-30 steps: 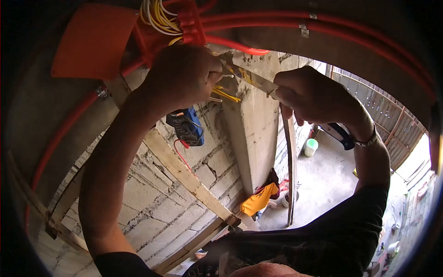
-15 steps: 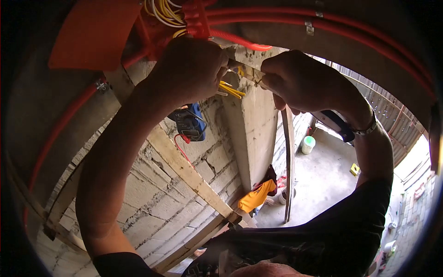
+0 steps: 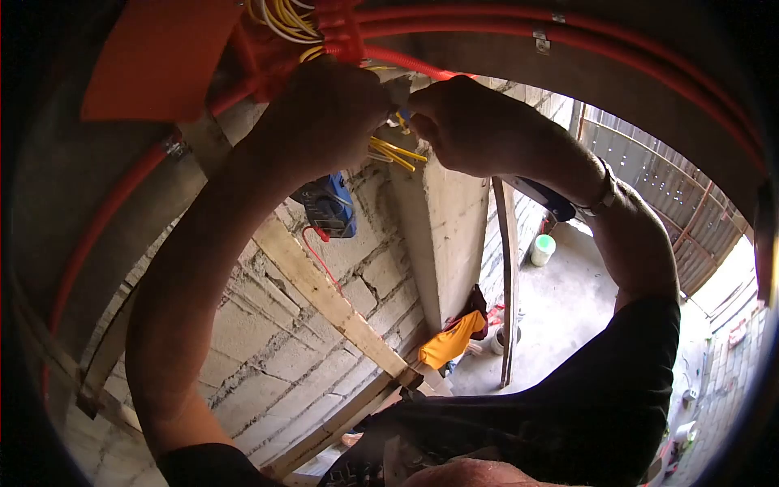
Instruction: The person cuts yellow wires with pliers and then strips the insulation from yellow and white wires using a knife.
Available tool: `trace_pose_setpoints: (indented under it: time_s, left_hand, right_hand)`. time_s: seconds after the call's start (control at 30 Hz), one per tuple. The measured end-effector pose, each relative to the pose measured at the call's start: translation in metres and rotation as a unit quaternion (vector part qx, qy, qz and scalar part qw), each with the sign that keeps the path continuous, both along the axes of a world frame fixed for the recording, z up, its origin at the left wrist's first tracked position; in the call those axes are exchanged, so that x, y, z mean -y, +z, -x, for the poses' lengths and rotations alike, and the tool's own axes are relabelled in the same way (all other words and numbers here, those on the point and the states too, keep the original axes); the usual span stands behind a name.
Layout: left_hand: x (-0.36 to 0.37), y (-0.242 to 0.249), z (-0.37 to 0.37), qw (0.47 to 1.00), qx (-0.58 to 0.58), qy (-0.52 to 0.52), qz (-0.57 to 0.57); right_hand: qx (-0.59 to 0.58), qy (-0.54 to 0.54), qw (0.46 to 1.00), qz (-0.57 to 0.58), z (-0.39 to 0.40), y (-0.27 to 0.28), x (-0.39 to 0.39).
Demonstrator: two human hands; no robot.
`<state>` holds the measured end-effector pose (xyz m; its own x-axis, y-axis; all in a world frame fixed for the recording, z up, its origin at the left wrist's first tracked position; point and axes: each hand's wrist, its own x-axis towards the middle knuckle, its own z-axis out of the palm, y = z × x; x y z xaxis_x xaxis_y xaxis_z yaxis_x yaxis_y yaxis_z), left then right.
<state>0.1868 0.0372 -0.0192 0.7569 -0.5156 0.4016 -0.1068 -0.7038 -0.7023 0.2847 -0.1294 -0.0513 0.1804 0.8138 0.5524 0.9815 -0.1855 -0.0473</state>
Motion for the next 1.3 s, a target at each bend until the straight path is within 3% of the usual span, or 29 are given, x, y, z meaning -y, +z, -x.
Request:
trace_pose_setpoints:
  time_s: [0.27,0.47,0.53,0.6,0.77,0.9,0.97,1.07,1.3]
  left_hand:
    - [0.001,0.001,-0.003,0.998,0.015,-0.063,0.004]
    - [-0.002,-0.002,-0.005,0.997,0.005,-0.081,-0.010]
    - [-0.005,0.001,-0.003,0.998,-0.001,-0.068,0.010]
    - [-0.003,0.004,0.000,0.998,-0.004,-0.054,0.030]
    - [0.001,-0.003,-0.001,0.998,-0.008,-0.014,-0.057]
    - [-0.004,-0.005,0.004,0.998,-0.006,-0.017,-0.059]
    - [-0.004,-0.001,0.006,0.999,-0.021,0.030,0.014]
    - [0.002,-0.001,0.007,0.998,0.006,0.004,0.069]
    - [0.000,-0.006,-0.008,0.996,-0.031,-0.088,0.017]
  right_hand:
    - [0.012,-0.042,0.998,0.036,0.003,0.007,0.004]
    - [0.110,0.016,0.989,-0.094,-0.011,-0.022,-0.009]
    - [0.172,0.004,0.979,-0.106,-0.006,-0.021,0.004]
    - [0.163,-0.024,0.983,-0.083,0.000,-0.022,0.016]
    - [0.232,-0.052,0.970,-0.050,-0.001,-0.028,0.009]
    - [0.213,-0.049,0.974,-0.052,-0.002,-0.029,-0.010]
    - [0.202,-0.054,0.977,-0.029,-0.004,-0.026,-0.007]
    - [0.205,-0.050,0.977,-0.026,-0.007,-0.027,0.008]
    - [0.185,-0.088,0.979,0.021,-0.008,-0.037,-0.013]
